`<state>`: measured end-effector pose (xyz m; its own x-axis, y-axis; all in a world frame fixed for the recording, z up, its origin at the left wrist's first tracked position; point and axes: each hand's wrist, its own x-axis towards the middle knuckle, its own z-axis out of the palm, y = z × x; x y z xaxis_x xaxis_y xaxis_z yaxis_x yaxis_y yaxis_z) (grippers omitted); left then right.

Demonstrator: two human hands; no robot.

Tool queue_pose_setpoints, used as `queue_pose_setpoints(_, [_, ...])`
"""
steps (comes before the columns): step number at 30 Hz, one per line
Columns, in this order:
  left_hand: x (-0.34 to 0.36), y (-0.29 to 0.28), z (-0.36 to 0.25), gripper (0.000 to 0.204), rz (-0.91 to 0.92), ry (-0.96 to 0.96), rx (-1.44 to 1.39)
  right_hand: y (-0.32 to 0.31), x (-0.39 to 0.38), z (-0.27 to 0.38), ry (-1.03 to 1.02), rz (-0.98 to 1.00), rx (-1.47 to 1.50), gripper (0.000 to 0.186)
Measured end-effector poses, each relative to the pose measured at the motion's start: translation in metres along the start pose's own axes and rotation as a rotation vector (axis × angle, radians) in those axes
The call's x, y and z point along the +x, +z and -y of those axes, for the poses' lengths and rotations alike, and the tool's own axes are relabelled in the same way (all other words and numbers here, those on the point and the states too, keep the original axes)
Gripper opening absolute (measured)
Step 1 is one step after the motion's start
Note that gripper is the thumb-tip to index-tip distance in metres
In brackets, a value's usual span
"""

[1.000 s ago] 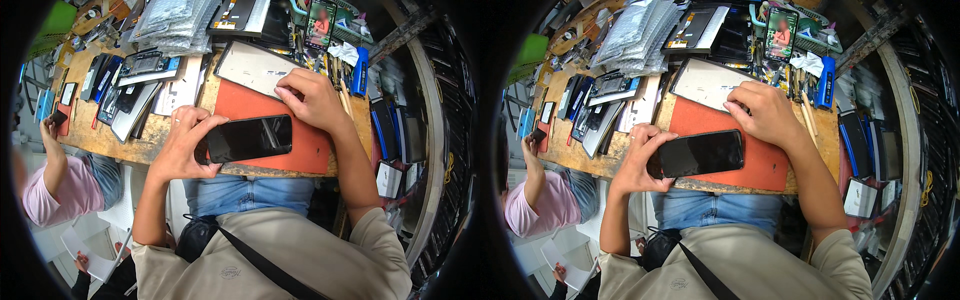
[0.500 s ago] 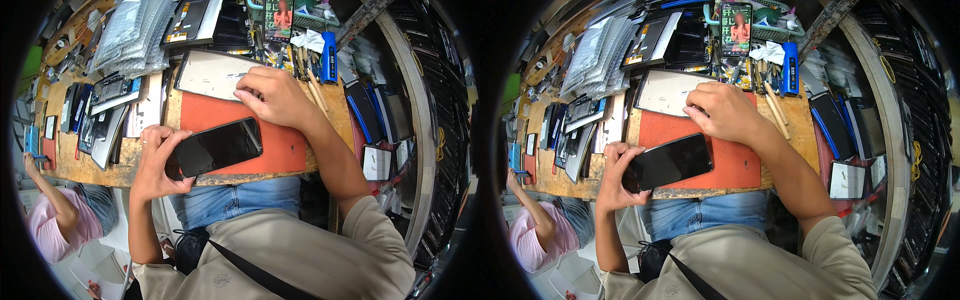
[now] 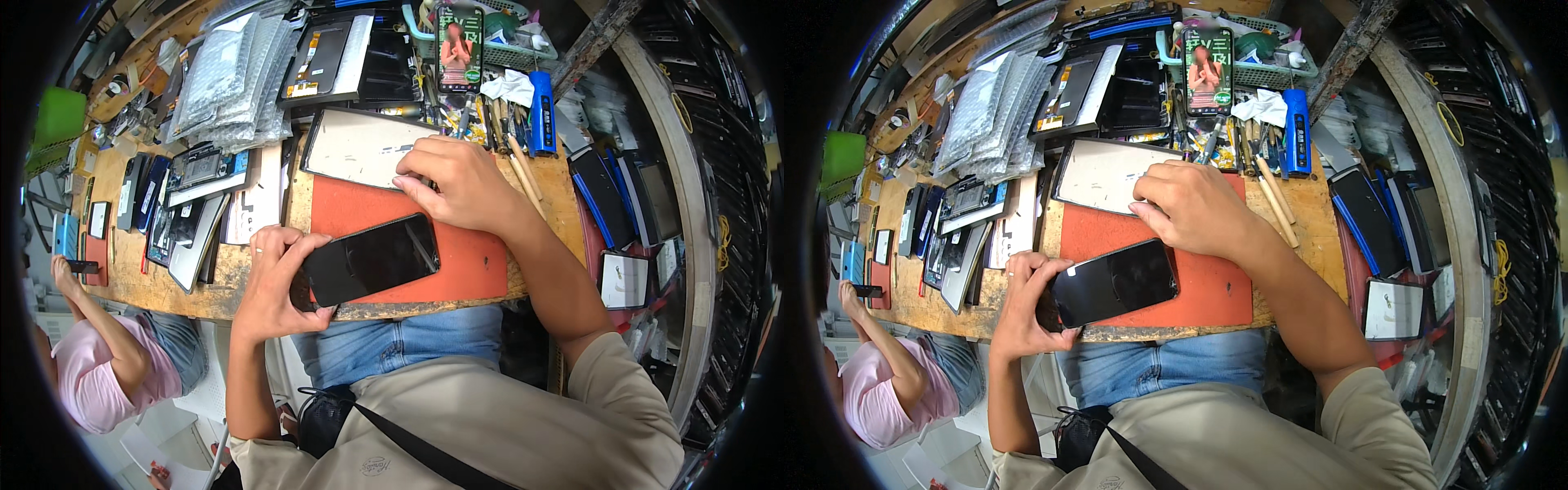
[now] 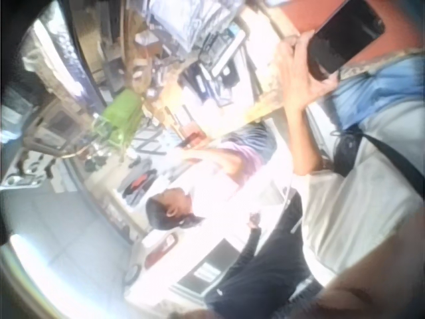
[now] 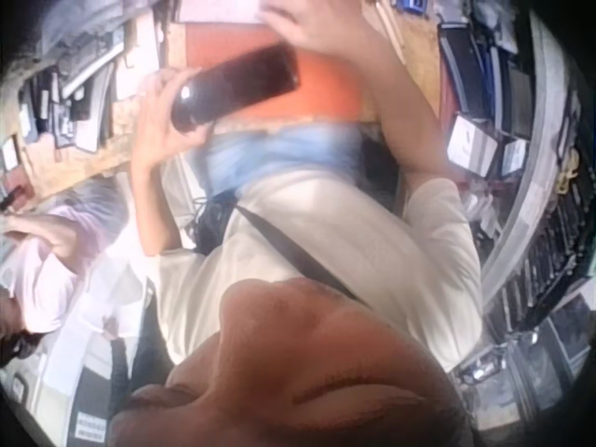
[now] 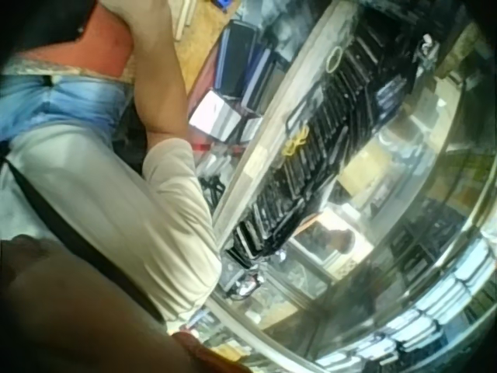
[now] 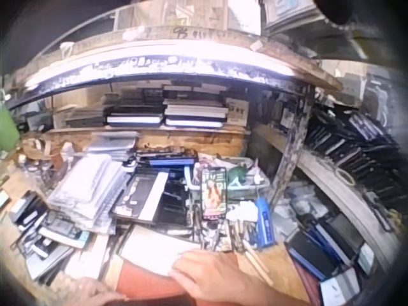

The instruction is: The person disassembles a smartphone, removes the back cover, and manipulates internal components. They then handle several packaged phone screen protectors, opening boxes and placing them on the workbench.

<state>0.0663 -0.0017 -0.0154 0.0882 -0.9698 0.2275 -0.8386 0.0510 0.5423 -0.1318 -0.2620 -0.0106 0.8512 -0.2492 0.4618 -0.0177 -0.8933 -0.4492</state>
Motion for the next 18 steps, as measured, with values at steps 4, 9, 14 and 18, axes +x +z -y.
queue_pose_setpoints(4, [0.0009, 0.0006, 0.0008, 0.083, -0.009, 0.017, 0.011, 0.0015, -0.0012, -0.0026, -0.014, -0.003, 0.003, 0.014])
queue_pose_setpoints(9, [0.0019, 0.0023, 0.0014, 0.084, 0.011, -0.008, -0.012, 0.0026, -0.0039, -0.0051, -0.050, -0.021, -0.030, 0.014])
queue_pose_setpoints(14, [-0.0003, -0.0007, -0.0008, 0.083, 0.001, 0.001, 0.020, 0.0015, -0.0012, -0.0020, -0.037, -0.015, 0.009, 0.014])
queue_pose_setpoints(18, [0.0013, -0.0003, -0.0009, 0.084, -0.006, 0.029, 0.042, 0.0036, -0.0034, -0.0048, -0.029, -0.007, -0.002, 0.014])
